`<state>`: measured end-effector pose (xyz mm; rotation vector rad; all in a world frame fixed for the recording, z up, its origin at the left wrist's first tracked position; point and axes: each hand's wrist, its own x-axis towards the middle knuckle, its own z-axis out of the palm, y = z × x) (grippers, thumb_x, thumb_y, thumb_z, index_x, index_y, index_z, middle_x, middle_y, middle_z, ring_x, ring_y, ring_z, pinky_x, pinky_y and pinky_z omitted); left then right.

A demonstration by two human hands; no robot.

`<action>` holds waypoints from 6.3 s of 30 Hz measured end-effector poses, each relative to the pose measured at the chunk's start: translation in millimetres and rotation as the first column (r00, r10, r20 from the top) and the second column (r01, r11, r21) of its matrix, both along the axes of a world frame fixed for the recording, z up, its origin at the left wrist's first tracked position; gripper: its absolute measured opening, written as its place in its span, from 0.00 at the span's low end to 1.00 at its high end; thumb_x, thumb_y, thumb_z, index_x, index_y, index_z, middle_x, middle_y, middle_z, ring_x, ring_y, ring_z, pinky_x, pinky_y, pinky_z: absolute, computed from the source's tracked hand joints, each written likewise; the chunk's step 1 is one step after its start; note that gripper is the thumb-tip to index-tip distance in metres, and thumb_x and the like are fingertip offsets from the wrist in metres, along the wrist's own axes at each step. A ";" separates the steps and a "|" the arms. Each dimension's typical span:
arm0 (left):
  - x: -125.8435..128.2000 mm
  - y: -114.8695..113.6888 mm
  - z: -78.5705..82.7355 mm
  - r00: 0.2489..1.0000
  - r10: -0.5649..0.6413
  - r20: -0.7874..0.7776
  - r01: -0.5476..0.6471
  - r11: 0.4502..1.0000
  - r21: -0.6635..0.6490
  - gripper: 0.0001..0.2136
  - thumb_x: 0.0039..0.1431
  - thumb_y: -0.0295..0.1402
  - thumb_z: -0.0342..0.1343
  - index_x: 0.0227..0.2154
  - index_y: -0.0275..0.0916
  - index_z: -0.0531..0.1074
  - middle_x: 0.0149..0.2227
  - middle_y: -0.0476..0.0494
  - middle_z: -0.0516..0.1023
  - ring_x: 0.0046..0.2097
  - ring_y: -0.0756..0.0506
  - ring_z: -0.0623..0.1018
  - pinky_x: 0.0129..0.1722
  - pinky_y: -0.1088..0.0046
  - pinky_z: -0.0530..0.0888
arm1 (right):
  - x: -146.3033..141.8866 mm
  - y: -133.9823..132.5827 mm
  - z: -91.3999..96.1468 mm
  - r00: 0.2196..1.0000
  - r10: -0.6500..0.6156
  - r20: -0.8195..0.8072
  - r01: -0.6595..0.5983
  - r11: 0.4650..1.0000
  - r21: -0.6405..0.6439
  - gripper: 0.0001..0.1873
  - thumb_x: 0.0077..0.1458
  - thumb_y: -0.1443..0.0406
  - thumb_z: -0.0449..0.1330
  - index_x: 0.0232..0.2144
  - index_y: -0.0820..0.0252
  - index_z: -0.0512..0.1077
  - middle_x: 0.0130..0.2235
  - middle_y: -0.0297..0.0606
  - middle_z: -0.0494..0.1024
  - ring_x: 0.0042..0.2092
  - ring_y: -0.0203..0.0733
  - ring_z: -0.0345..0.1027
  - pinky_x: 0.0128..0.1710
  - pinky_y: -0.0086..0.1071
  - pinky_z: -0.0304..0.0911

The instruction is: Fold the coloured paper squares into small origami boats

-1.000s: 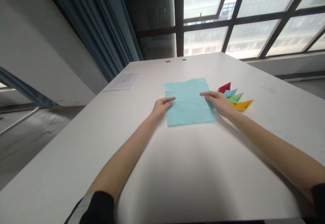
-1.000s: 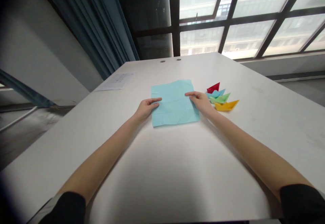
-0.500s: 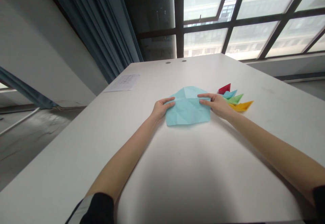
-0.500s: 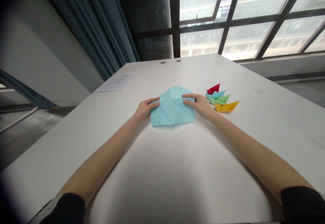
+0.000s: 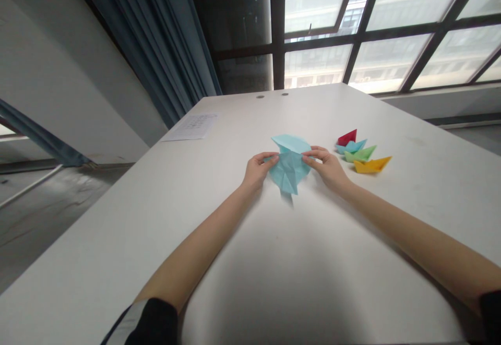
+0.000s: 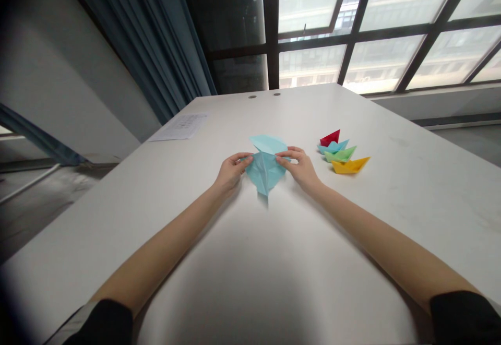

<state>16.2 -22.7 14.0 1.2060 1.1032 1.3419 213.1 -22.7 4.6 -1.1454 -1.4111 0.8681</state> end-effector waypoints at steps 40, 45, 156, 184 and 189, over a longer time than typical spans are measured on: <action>-3.6 0.2 10.2 0.999 -0.041 0.018 0.043 0.993 -0.106 0.11 0.38 0.35 0.62 0.24 0.36 0.67 0.20 0.52 0.70 0.22 0.53 0.68 0.25 0.78 0.64 | -3.5 -11.8 4.1 0.865 0.437 -0.245 -0.499 0.797 -0.340 0.38 0.38 0.64 0.68 0.51 0.55 0.56 0.33 0.36 0.78 0.35 0.41 0.72 0.33 0.34 0.68; -5.3 2.1 9.2 0.995 0.044 -0.086 -0.056 0.990 -0.132 0.11 0.38 0.28 0.58 0.27 0.38 0.64 0.19 0.53 0.68 0.23 0.53 0.68 0.26 0.77 0.65 | 0.9 -4.4 3.6 0.927 0.286 -0.244 -0.362 0.855 -0.373 0.34 0.39 0.65 0.67 0.49 0.54 0.59 0.26 0.31 0.76 0.31 0.37 0.70 0.30 0.30 0.66; 13.9 -24.6 -24.7 0.079 0.242 -0.967 0.316 0.914 0.255 0.13 0.58 0.41 0.47 0.39 0.40 0.70 0.39 0.43 0.72 0.43 0.43 0.69 0.40 0.67 0.66 | 13.4 -5.7 -25.4 0.760 0.140 0.634 -0.393 0.877 0.277 0.14 0.48 0.74 0.49 0.27 0.57 0.73 0.31 0.36 0.76 0.37 0.40 0.66 0.41 0.35 0.62; 17.2 -32.1 -15.9 -0.083 0.268 -0.960 0.199 0.948 0.247 0.21 0.55 0.49 0.45 0.35 0.35 0.71 0.37 0.37 0.71 0.43 0.39 0.69 0.41 0.61 0.61 | 9.1 -19.8 -16.6 0.281 -0.114 0.953 -0.257 0.948 0.189 0.31 0.53 0.44 0.45 0.47 0.60 0.68 0.43 0.46 0.72 0.44 0.50 0.63 0.46 0.43 0.44; 4.9 -20.3 -24.0 -0.047 0.295 -0.954 0.168 0.944 0.284 0.16 0.57 0.43 0.46 0.35 0.36 0.71 0.37 0.38 0.72 0.43 0.39 0.68 0.41 0.61 0.60 | 10.5 -19.8 -16.8 0.267 -0.111 0.957 -0.249 0.952 0.180 0.31 0.52 0.44 0.46 0.47 0.59 0.67 0.44 0.47 0.72 0.44 0.50 0.63 0.45 0.43 0.44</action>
